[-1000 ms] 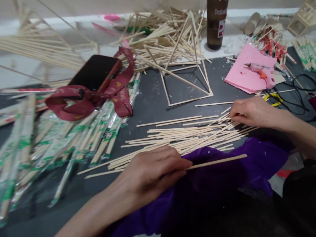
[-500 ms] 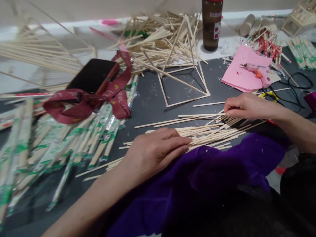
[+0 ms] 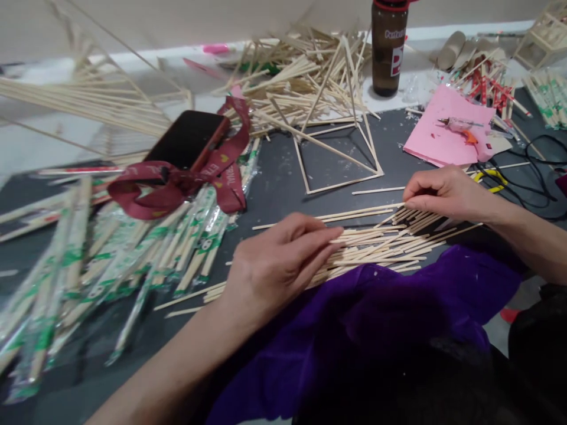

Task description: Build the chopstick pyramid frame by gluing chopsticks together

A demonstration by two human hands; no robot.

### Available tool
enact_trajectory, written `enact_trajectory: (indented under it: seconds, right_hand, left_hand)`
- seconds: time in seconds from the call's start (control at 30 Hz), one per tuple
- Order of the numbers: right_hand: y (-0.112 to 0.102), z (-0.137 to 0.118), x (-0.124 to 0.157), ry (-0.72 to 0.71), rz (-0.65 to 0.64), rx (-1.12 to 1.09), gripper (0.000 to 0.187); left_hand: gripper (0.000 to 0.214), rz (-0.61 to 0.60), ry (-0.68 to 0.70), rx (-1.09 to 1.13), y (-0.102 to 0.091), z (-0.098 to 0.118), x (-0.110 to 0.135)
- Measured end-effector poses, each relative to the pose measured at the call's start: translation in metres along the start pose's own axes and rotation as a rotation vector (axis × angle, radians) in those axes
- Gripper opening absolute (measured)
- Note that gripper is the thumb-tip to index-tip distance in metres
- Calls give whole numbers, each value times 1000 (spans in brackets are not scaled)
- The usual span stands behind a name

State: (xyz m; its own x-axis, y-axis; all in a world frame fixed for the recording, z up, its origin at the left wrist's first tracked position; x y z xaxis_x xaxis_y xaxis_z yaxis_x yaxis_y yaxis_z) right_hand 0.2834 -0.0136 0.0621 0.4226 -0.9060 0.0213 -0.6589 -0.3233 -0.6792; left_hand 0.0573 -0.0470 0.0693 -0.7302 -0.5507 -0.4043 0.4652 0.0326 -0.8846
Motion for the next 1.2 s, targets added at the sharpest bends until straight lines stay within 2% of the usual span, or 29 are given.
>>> enact_trajectory:
  seconds: [0.07,0.13,0.2,0.33,0.43,0.53,0.73,1.0,1.2]
  right_hand:
    - [0,-9,-1,-52,17,-19,17]
    - [2,-17,-4,-86,21,-58,17]
    - [5,-16,-8,-47,16,-173,20]
    - [6,6,-14,151,41,-600,36]
    - [6,20,-17,226,64,-775,35]
    - [6,24,-19,240,90,-777,28]
    - [2,22,-21,203,214,-728,16]
    - [0,21,-22,165,252,-723,18]
    - [-9,12,-19,165,270,-621,14]
  left_hand:
    - [24,78,-32,-157,-4,-5,-7]
    - [24,51,-42,-241,2,-9,-14]
    - [24,-4,-77,-223,10,-17,-20]
    - [31,-74,-217,73,19,-31,-23]
    - [30,-113,-343,321,22,-37,-23]
    - [28,-144,-419,460,25,-37,-23]
    - [28,-176,-486,557,35,-36,-24]
    - [27,-270,-532,734,42,-28,-23]
    - [32,-323,-700,927,55,-22,-16]
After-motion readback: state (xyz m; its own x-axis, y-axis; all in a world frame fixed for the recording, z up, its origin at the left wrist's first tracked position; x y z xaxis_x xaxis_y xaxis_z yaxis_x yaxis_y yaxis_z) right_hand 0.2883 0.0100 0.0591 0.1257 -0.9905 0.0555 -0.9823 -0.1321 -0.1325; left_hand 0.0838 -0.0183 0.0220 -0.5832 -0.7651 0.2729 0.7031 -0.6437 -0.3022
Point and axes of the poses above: each hand's wrist, its own x-axis away from the middle knuckle, its own y-axis out of the palm, z = x × y, the point moved 7 cm from there along -x, towards the middle knuckle, and after that the axes turned 3 degrees about y, right-handed, at the moved point
